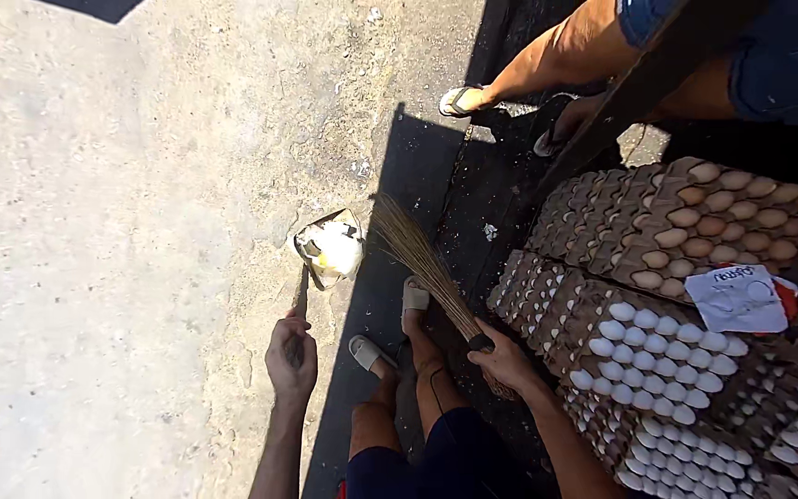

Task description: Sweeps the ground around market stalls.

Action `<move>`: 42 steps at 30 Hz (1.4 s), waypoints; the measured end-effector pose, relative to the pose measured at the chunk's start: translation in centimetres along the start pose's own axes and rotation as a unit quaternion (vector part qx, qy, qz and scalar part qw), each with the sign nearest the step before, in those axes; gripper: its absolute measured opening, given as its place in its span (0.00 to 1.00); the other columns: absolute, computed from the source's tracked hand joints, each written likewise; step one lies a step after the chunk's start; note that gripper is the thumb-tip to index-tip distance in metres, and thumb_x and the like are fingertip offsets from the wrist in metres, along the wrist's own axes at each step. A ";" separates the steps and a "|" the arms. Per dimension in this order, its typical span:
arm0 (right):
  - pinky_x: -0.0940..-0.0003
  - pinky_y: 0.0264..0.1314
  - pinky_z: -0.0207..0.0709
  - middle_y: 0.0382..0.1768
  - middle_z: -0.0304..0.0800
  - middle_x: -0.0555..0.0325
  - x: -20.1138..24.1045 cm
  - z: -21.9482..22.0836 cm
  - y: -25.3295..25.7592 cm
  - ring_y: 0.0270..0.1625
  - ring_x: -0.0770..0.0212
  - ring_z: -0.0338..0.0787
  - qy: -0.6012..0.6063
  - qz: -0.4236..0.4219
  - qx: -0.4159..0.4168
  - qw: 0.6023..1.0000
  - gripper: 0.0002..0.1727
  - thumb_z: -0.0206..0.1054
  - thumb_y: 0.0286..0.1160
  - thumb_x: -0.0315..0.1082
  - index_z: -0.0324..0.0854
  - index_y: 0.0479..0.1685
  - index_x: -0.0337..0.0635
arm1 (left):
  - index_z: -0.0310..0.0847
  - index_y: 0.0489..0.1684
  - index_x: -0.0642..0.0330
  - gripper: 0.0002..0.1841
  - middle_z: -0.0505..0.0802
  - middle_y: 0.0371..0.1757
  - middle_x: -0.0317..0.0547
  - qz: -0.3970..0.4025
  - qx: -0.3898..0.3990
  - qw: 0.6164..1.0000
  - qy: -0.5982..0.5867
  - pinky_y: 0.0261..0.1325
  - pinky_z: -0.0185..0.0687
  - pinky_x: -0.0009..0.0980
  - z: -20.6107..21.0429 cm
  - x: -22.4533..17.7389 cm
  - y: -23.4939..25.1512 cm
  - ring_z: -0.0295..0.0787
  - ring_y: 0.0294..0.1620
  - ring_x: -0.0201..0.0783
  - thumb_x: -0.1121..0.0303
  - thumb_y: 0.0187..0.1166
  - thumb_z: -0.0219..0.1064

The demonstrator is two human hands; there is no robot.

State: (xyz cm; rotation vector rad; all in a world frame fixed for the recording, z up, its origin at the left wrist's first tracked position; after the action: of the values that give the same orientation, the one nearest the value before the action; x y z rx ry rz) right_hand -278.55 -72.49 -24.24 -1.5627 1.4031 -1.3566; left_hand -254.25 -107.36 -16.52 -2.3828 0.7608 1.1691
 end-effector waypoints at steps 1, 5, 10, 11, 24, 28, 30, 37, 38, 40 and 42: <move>0.39 0.71 0.80 0.73 0.84 0.48 -1.0 -1.3 -0.1 0.69 0.48 0.88 0.027 0.018 -0.030 0.999 0.52 0.82 0.59 0.45 0.61 0.92 0.64 | 0.77 0.32 0.61 0.03 0.92 0.44 0.47 -0.001 0.000 1.000 0.001 0.82 0.76 0.50 0.2 0.1 -0.3 0.89 0.64 0.48 0.77 0.65 0.60; 0.33 0.69 0.77 0.66 0.86 0.39 -1.0 -2.1 6.1 0.69 0.41 0.85 0.125 0.118 -0.124 0.977 0.43 0.81 0.57 0.38 0.74 0.82 0.49 | 0.78 0.33 0.59 0.03 0.92 0.44 0.45 -0.001 -0.005 1.000 0.018 0.74 0.83 0.46 1.8 -0.3 -0.8 0.88 0.64 0.47 0.75 0.65 0.60; 0.43 0.63 0.85 0.62 0.89 0.45 5.2 6.9 11.6 0.62 0.49 0.89 0.232 0.097 -0.043 0.967 0.35 0.79 0.57 0.36 0.80 0.73 0.46 | 0.79 0.32 0.59 0.04 0.93 0.44 0.44 -0.006 -0.011 0.999 0.051 0.75 0.82 0.44 3.0 -1.4 -1.7 0.89 0.63 0.44 0.73 0.66 0.60; 0.44 0.63 0.85 0.63 0.89 0.46 6.0 9.0 10.9 0.63 0.50 0.90 0.234 0.080 -0.033 0.968 0.38 0.80 0.56 0.36 0.78 0.76 0.48 | 0.79 0.32 0.59 0.03 0.92 0.44 0.44 0.001 -0.013 0.999 0.046 0.75 0.82 0.44 2.9 -1.2 -2.0 0.89 0.63 0.44 0.73 0.66 0.60; 0.37 0.65 0.81 0.61 0.91 0.45 8.9 20.6 -9.3 0.61 0.44 0.91 -0.185 -0.053 0.071 0.979 0.53 0.70 0.66 0.50 0.47 0.97 0.58 | 0.79 0.33 0.63 0.05 0.92 0.46 0.52 -0.012 -0.170 0.971 -0.168 0.77 0.77 0.51 -8.4 9.9 -12.2 0.87 0.61 0.52 0.74 0.63 0.65; 0.34 0.67 0.79 0.62 0.91 0.47 7.8 15.3 -13.7 0.64 0.43 0.90 -0.258 -0.045 0.084 0.961 0.51 0.72 0.67 0.54 0.52 0.96 0.62 | 0.75 0.32 0.63 0.09 0.92 0.41 0.51 -0.079 -0.311 0.928 -0.191 0.65 0.86 0.49 -11.6 11.9 -15.6 0.90 0.53 0.51 0.82 0.55 0.64; 0.34 0.72 0.77 0.67 0.88 0.48 7.4 12.3 -13.8 0.69 0.45 0.88 -0.255 -0.044 0.103 0.960 0.52 0.75 0.64 0.55 0.55 0.94 0.63 | 0.74 0.34 0.62 0.11 0.91 0.41 0.49 -0.143 -0.356 0.904 -0.188 0.48 0.90 0.42 -11.9 11.6 -16.6 0.91 0.46 0.46 0.83 0.55 0.64; 0.50 0.35 0.93 0.58 0.89 0.44 11.4 0.7 -7.3 0.33 0.49 0.94 -0.025 -0.022 0.120 0.992 0.47 0.80 0.67 0.39 0.62 0.91 0.62 | 0.74 0.37 0.60 0.10 0.90 0.36 0.44 -0.240 -0.372 0.885 -0.146 0.29 0.87 0.34 -11.5 10.6 -12.5 0.90 0.34 0.38 0.81 0.60 0.66; 0.51 0.35 0.93 0.55 0.90 0.43 12.5 -1.7 -5.4 0.32 0.49 0.94 -0.033 -0.029 0.096 0.994 0.47 0.80 0.66 0.39 0.63 0.90 0.62 | 0.74 0.36 0.60 0.10 0.90 0.36 0.44 -0.237 -0.362 0.891 -0.139 0.30 0.87 0.34 -11.3 10.5 -11.6 0.90 0.34 0.38 0.81 0.61 0.66; 0.50 0.39 0.92 0.55 0.90 0.41 15.6 -6.5 -0.4 0.34 0.49 0.94 -0.073 -0.041 0.043 0.996 0.45 0.80 0.69 0.40 0.63 0.90 0.60 | 0.74 0.35 0.60 0.09 0.90 0.37 0.44 -0.223 -0.342 0.904 -0.125 0.33 0.88 0.34 -10.9 9.9 -10.0 0.90 0.37 0.38 0.81 0.60 0.65; 0.46 0.42 0.90 0.53 0.90 0.38 18.8 -10.2 6.3 0.37 0.46 0.93 -0.097 -0.058 -0.021 0.993 0.43 0.79 0.71 0.40 0.64 0.90 0.58 | 0.74 0.34 0.61 0.09 0.91 0.38 0.44 -0.218 -0.332 0.911 -0.109 0.36 0.88 0.34 -10.0 8.7 -8.3 0.91 0.39 0.38 0.81 0.59 0.65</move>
State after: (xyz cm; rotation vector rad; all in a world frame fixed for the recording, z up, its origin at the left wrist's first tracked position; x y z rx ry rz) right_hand -291.99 -90.12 -22.13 -1.7758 1.2464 -1.2115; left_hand -238.65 -108.98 -16.93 -2.6476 -0.3017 1.6218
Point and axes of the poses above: each hand's wrist, its own y-axis towards the middle knuckle, its own z-axis out of the palm, x = y × z, the point moved 1 cm from there along y, towards the middle knuckle
